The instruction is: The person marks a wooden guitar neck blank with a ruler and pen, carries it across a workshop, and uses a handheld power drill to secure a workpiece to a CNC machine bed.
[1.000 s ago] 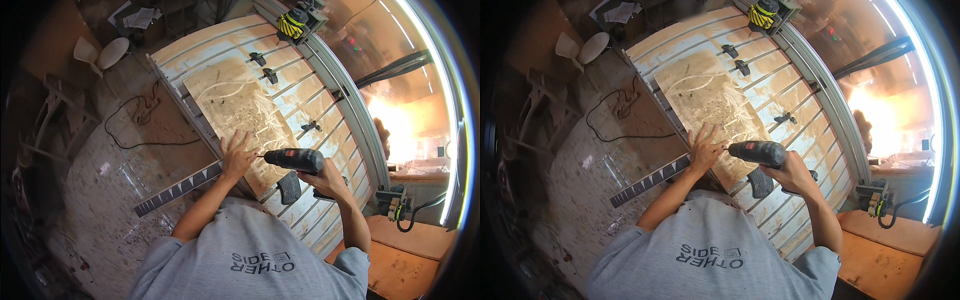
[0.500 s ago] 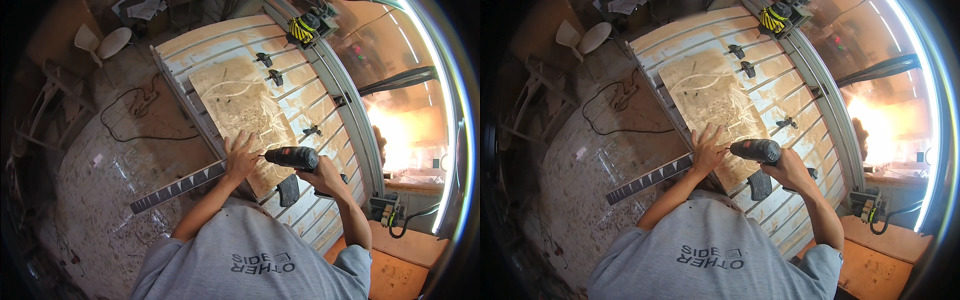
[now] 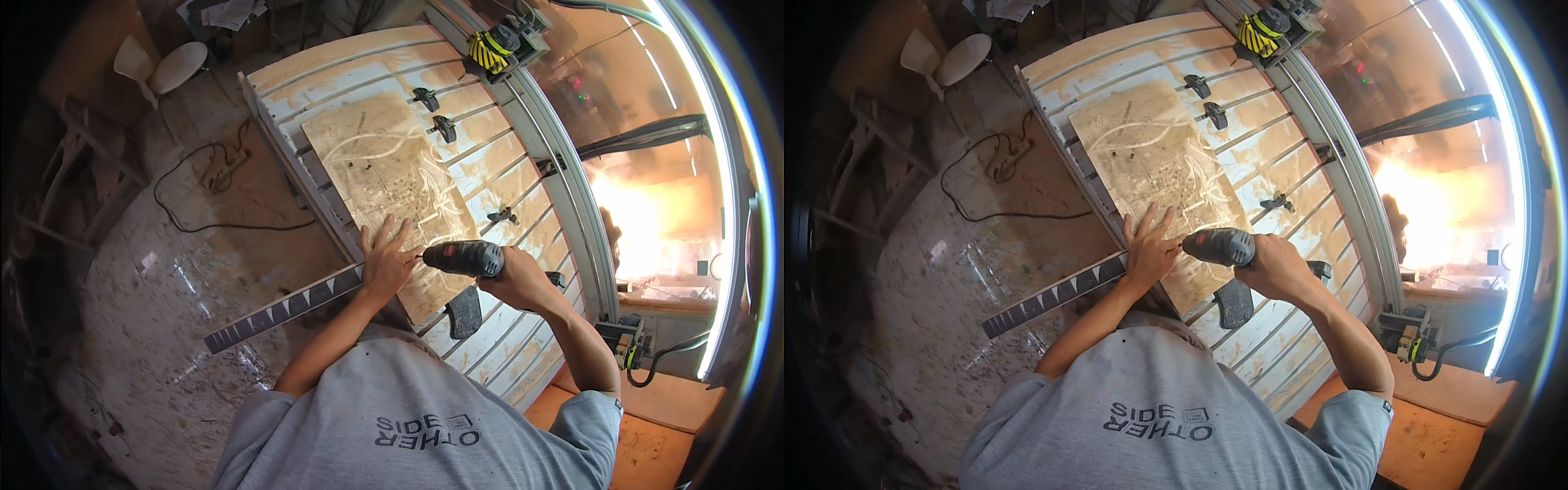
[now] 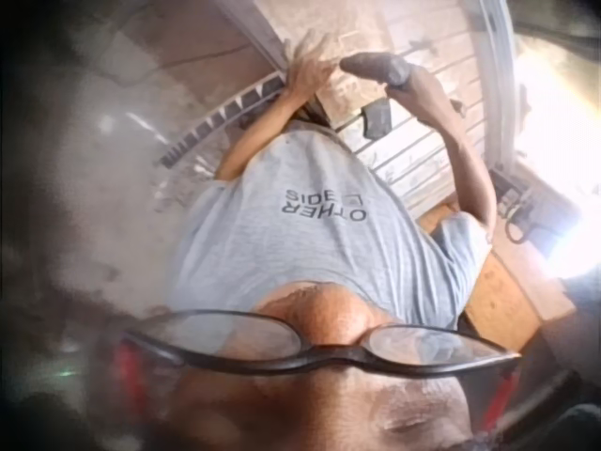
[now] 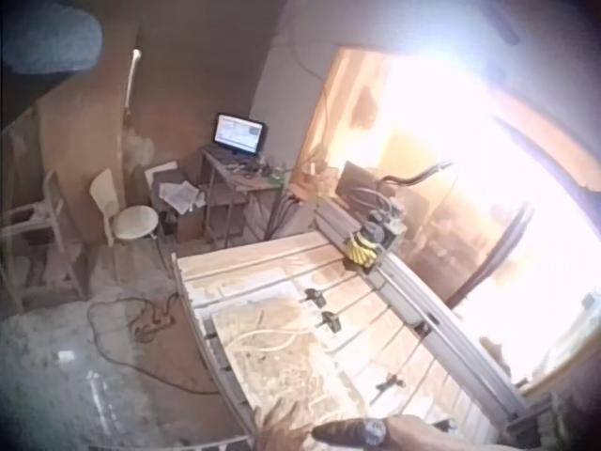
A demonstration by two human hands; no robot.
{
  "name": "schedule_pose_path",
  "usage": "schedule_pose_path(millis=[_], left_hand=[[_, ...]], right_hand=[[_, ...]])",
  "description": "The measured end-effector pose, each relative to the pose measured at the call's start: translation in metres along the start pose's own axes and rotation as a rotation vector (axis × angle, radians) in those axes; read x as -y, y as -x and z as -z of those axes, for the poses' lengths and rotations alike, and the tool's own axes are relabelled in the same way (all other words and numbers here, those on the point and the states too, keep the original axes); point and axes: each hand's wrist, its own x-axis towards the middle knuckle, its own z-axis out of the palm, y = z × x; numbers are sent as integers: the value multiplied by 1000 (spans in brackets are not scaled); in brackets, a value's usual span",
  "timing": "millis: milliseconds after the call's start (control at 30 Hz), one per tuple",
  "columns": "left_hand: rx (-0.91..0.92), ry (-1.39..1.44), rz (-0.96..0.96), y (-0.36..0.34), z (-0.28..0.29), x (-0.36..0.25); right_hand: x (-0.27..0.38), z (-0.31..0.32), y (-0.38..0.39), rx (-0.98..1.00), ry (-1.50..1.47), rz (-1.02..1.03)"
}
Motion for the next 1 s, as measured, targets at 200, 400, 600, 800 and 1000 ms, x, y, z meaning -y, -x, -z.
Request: schedule_pose_path(millis=[200, 400, 600, 800, 1000], left_hand=[[-25, 57, 16, 2, -2, 3], [47, 144, 39, 1, 5, 7], [-140, 983, 111, -19, 51, -16], [-308, 691, -276, -56, 53, -95], [-428, 685, -281, -62, 43, -92]], right_hand=[[6, 1, -6, 16, 31, -17], [31, 11, -14, 56, 70, -42], [29, 10, -26, 75, 114, -55], [10, 3, -20, 86, 74, 32], [5, 3, -22, 147, 66, 12]])
